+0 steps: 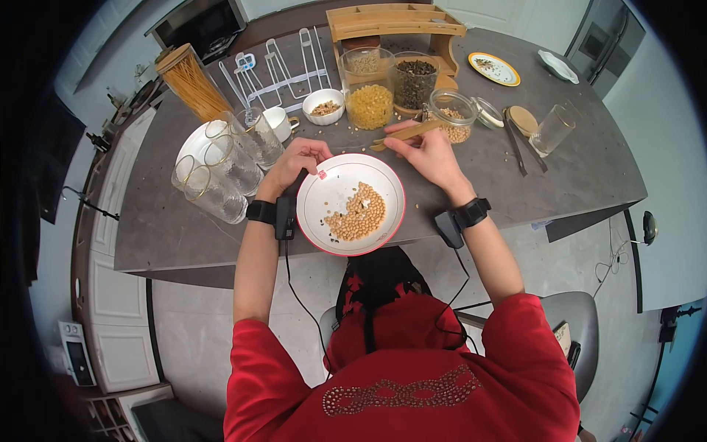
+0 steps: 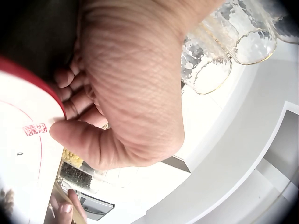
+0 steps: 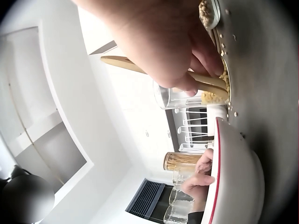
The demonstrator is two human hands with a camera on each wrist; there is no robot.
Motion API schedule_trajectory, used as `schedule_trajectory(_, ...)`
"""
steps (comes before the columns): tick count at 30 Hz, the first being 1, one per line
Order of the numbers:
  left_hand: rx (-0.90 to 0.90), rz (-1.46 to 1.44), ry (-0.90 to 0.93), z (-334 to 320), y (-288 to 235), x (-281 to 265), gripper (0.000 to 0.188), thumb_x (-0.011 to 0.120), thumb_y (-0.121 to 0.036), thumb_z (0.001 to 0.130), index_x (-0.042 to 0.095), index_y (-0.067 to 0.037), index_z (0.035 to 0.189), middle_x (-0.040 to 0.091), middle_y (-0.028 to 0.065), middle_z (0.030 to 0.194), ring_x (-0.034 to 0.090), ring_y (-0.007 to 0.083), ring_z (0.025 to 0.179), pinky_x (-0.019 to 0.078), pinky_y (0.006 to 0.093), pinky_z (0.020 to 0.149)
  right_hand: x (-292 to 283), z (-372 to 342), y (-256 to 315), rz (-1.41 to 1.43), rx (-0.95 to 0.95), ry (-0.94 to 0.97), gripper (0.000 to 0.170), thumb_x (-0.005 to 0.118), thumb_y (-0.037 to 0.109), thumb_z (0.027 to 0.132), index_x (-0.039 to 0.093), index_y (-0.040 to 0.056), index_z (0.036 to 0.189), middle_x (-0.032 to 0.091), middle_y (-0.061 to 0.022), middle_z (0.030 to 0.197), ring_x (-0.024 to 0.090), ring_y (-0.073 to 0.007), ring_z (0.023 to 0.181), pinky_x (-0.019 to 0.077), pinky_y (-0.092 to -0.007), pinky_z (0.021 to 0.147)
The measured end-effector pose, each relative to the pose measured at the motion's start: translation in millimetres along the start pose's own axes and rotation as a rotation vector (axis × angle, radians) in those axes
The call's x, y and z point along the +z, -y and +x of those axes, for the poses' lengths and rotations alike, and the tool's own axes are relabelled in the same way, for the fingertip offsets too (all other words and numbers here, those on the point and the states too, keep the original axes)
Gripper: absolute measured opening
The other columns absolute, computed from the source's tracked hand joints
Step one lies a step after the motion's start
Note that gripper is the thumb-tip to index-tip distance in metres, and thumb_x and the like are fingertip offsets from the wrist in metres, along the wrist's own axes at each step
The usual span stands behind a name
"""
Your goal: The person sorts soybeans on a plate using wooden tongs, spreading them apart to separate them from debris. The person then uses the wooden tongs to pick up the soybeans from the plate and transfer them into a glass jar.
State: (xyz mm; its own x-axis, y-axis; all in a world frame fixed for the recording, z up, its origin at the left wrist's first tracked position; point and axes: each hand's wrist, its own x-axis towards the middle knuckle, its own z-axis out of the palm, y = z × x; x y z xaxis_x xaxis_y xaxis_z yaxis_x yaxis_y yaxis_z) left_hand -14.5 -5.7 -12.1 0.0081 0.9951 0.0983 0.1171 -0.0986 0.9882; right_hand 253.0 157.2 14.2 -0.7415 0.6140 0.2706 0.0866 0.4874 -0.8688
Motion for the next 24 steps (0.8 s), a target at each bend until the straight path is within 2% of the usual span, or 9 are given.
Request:
schedule_trajectory(6,-0.025,0.004,-0.002,-1.0,-3.4,0.9,0.031,0.059,-0.006,0.062,0.070,0.006,0.089,0.071,0.0061,0.078,0.065,0.0102,0.071,0.0482,0.0213,0.065,15.1,5.1,-3.5,0.106,-0.065,0.087,0.024,0.076,0.013,0.094,0.075,0.0014,0.114,0.078,-0.0066,0.097,0.070,-0.0100,0.074,0.0573,-0.0254,0.070)
schedule_trajectory(10,-0.013,0.012,-0.004,1.4,0.6,0.0,0.030,0.059,-0.006,0.063,0.070,0.006,0.088,0.071,0.0061,0.078,0.065,0.0103,0.071,0.0483,0.0217,0.065,12.9,8.1,-5.7,0.089,-0.019,0.077,0.023,0.077,0.015,0.094,0.076,0.0021,0.113,0.078,-0.0059,0.095,0.071,-0.0099,0.075,0.0569,-0.0258,0.070)
schedule_trajectory(12,-0.028,0.006,0.006,0.3,-1.0,0.0,0.030,0.059,-0.006,0.064,0.069,0.007,0.088,0.071,0.0060,0.078,0.064,0.0103,0.071,0.0483,0.0223,0.065,10.2,7.1,-4.4,-0.071,-0.052,0.021,0.024,0.078,0.018,0.094,0.077,0.0035,0.112,0.078,-0.0049,0.092,0.071,-0.0099,0.077,0.0565,-0.0275,0.071)
schedule_trajectory(14,-0.027,0.007,-0.002,-0.7,-2.5,0.6,0.029,0.058,-0.005,0.064,0.069,0.007,0.088,0.071,0.0061,0.078,0.064,0.0104,0.071,0.0482,0.0224,0.065,0.8,8.9,-13.5,-0.048,-0.135,-0.108,0.023,0.077,0.021,0.094,0.078,0.0053,0.111,0.077,-0.0037,0.089,0.070,-0.0093,0.078,0.0558,-0.0288,0.072)
schedule_trajectory(16,-0.023,0.010,-0.016,-0.9,-2.7,-0.1,0.029,0.058,-0.005,0.064,0.069,0.007,0.088,0.070,0.0062,0.078,0.064,0.0105,0.071,0.0482,0.0226,0.066,-20.8,4.4,5.8,0.068,-0.104,-0.289,0.024,0.077,0.021,0.095,0.078,0.0036,0.111,0.077,-0.0044,0.089,0.070,-0.0092,0.082,0.0553,-0.0271,0.075)
schedule_trajectory(18,-0.027,-0.018,0.006,0.9,2.1,-1.9,0.029,0.058,-0.004,0.063,0.069,0.007,0.087,0.070,0.0062,0.078,0.064,0.0101,0.071,0.0480,0.0220,0.065,-44.5,5.0,10.5,0.152,-0.144,-0.540,0.027,0.075,0.018,0.096,0.075,-0.0003,0.116,0.077,-0.0069,0.095,0.071,-0.0124,0.086,0.0571,-0.0269,0.081)
schedule_trajectory(20,-0.024,-0.015,-0.002,-0.7,0.6,-1.8,0.029,0.059,-0.004,0.063,0.069,0.007,0.087,0.071,0.0063,0.078,0.064,0.0101,0.071,0.0480,0.0219,0.065,-65.9,6.3,4.5,0.035,-0.128,-0.594,0.029,0.076,0.018,0.096,0.075,-0.0014,0.117,0.077,-0.0075,0.098,0.072,-0.0129,0.088,0.0577,-0.0275,0.082)
schedule_trajectory(24,-0.018,-0.014,-0.004,0.8,0.0,-0.1,0.029,0.060,-0.005,0.062,0.070,0.007,0.087,0.071,0.0062,0.079,0.064,0.0102,0.071,0.0479,0.0219,0.064,-64.4,5.6,8.5,0.116,-0.125,-0.556,0.030,0.077,0.018,0.095,0.074,-0.0015,0.117,0.077,-0.0077,0.099,0.072,-0.0127,0.088,0.0577,-0.0267,0.081)
